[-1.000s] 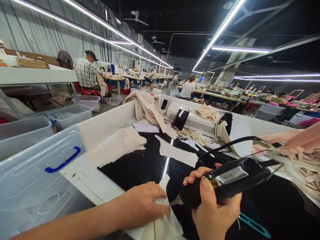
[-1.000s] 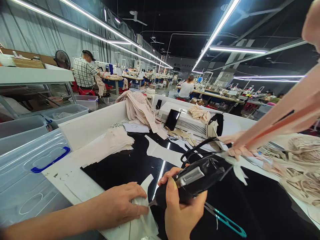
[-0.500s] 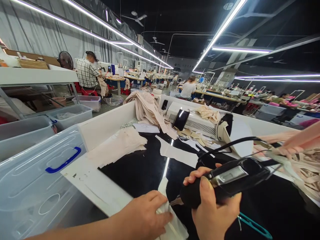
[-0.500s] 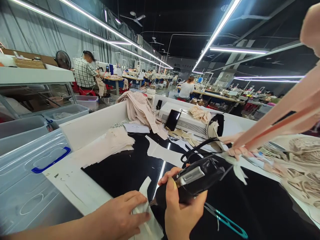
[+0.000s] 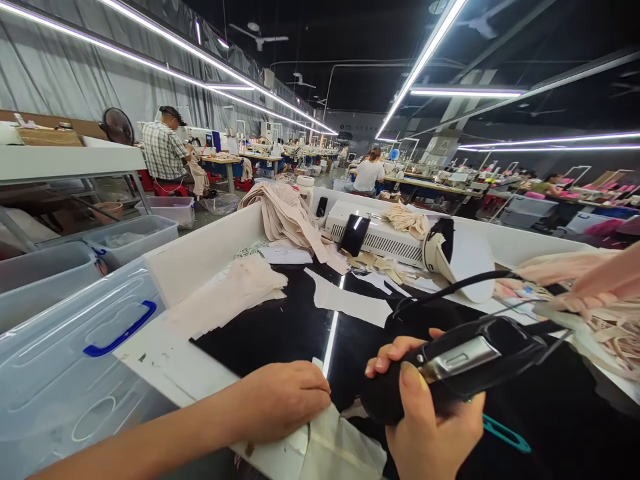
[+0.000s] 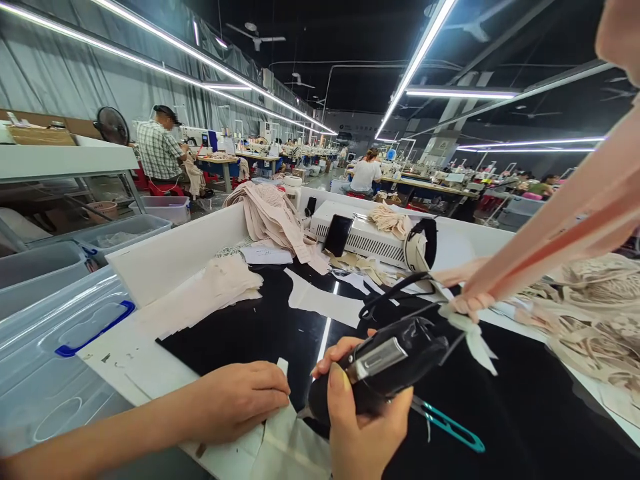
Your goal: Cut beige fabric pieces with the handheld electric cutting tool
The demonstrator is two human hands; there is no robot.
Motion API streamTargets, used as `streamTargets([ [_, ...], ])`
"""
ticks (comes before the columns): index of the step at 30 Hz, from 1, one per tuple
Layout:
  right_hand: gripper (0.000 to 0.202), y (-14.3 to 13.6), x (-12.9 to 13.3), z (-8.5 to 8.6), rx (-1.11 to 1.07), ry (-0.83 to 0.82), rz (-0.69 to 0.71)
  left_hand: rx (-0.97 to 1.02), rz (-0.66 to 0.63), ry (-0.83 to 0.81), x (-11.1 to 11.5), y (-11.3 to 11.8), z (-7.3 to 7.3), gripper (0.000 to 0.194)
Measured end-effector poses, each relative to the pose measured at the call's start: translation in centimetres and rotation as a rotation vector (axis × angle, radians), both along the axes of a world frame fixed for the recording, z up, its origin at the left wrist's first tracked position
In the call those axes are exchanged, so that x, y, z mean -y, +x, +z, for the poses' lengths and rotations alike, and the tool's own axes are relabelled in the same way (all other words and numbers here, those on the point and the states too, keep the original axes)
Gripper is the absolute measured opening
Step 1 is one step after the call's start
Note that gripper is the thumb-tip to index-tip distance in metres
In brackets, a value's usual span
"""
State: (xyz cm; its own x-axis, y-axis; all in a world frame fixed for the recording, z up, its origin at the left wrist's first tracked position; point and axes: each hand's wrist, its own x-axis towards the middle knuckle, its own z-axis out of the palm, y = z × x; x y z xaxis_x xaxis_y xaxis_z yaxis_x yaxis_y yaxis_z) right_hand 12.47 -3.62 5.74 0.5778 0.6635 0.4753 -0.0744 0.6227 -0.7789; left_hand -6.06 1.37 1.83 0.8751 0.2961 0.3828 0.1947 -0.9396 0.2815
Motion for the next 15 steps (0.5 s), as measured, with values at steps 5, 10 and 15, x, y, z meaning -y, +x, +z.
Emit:
streamTargets([
  [5, 0.041, 0.0, 0.1, 0.0, 0.017, 0.022, -0.003, -0.016, -0.016, 0.003, -0.6, -0.8, -0.5, 0.021],
  [10, 0.041, -0.1, 0.1, 0.1, 0.020, 0.025, -0.001, -0.049, 0.015, 0.069, -0.4, -1.2, -0.1, 0.019],
  [15, 0.042, -0.1, 0.2, 0.0, 0.016, 0.010, -0.018, -0.142, 0.021, 0.150, 0.1, -1.2, -0.4, 0.033],
])
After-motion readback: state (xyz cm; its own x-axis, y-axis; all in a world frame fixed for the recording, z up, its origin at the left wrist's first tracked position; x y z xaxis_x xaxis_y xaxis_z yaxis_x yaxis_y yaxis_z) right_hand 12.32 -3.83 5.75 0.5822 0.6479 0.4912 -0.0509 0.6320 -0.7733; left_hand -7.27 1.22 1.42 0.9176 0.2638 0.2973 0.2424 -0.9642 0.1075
